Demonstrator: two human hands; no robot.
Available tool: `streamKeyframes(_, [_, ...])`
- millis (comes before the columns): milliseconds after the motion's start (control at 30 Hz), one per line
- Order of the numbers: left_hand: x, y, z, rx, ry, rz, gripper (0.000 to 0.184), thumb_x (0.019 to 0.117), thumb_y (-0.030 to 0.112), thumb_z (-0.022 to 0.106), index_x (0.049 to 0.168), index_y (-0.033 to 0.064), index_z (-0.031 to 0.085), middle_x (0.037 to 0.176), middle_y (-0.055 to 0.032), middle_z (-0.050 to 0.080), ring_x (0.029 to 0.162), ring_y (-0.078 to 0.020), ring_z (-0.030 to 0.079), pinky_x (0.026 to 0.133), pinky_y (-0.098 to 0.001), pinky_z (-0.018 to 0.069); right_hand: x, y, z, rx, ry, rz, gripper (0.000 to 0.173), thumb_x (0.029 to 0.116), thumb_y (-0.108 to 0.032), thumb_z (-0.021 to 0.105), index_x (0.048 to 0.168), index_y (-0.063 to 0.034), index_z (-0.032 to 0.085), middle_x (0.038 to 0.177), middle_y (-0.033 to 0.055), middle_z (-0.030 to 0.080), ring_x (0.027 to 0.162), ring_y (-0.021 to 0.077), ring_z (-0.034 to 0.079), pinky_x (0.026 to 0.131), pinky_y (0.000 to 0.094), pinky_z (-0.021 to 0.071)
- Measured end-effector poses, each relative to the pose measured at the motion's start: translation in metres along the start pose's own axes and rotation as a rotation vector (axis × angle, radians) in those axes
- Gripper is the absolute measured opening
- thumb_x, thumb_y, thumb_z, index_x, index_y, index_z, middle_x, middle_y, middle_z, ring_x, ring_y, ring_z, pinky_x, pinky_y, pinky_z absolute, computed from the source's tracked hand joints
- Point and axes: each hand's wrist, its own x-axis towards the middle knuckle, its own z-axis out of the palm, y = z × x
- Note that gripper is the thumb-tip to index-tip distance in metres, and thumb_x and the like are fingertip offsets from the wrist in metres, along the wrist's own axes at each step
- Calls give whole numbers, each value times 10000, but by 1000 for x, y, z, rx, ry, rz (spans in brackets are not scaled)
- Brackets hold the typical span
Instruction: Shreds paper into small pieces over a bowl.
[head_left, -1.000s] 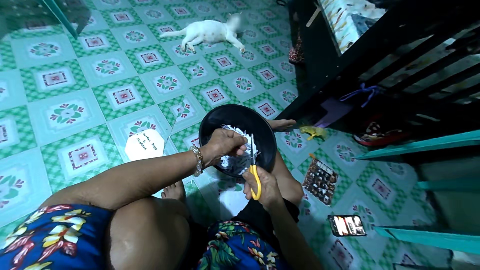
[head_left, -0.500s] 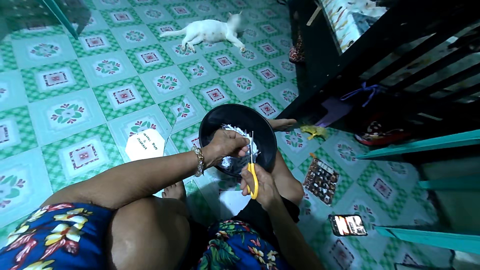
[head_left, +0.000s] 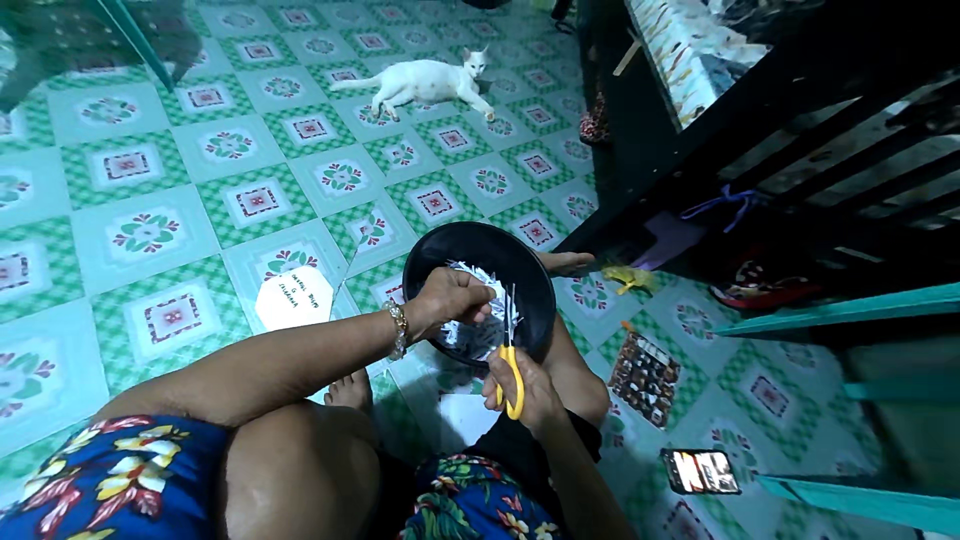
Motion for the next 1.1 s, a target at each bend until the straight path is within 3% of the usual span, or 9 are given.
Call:
streamKeyframes(133, [1, 7, 4, -36, 4, -47, 149, 1017, 45, 603, 884, -11, 638, 656, -1, 627, 566, -45, 608, 584, -185, 532, -1, -4, 0, -47, -25, 20, 179, 1047, -177, 536, 1058, 0, 558, 689, -54, 617, 575, -6, 601, 578, 154, 518])
streamKeyframes(300, [-7, -3, 3, 70, -63, 54, 164, 1016, 74, 609, 858, 39, 633, 669, 25, 635, 564, -4, 598, 563, -155, 520, 3, -7, 2, -84, 26, 17, 166, 1034, -156, 569, 1039, 9, 585, 677, -53, 604, 558, -10, 600, 568, 147, 524])
streamKeyframes(567, [1, -6, 0, 34, -72, 8, 159, 1022, 70, 599, 896, -2, 665, 681, -3, 649, 573, -39, 624, 574, -180, 543, 3, 2, 9, -32, 128, -57, 123, 1008, -117, 599, 984, 4, 601, 619, -71, 588, 508, -22, 575, 526, 139, 515])
streamKeyframes(733, [-1, -11, -4, 51, -75, 28, 181, 1030, 74, 577, 868, 28, 644, 666, 14, 631, 568, -26, 616, 570, -172, 538, 3, 5, 7, 48, 123, -40, 93, 994, -73, 618, 919, -20, 612, 558, -86, 580, 456, -24, 558, 468, 134, 493])
streamKeyframes(867, [3, -18, -6, 17, -62, 60, 168, 1031, 90, 569, 887, 47, 644, 674, 19, 640, 583, -29, 622, 585, -180, 540, -2, 5, 5, 64, 14, -10, 156, 1051, -161, 509, 1047, -15, 563, 679, -61, 630, 576, 6, 622, 580, 158, 536])
streamKeyframes(933, [2, -19, -5, 11, -66, 78, 167, 1032, 87, 560, 895, 42, 645, 671, 20, 634, 582, -26, 612, 585, -177, 531, -3, 1, 5, 11, -19, 31, 196, 1051, -187, 515, 1087, 2, 553, 723, -47, 636, 612, 4, 625, 606, 157, 532])
streamKeyframes(1100, [0, -13, 1, 36, -74, 70, 180, 1025, 63, 579, 862, 25, 644, 664, 16, 635, 568, -25, 609, 575, -174, 531, 2, -4, 8, -57, 7, 5, 194, 1041, -183, 544, 1042, 8, 574, 694, -46, 616, 579, 4, 616, 593, 167, 542])
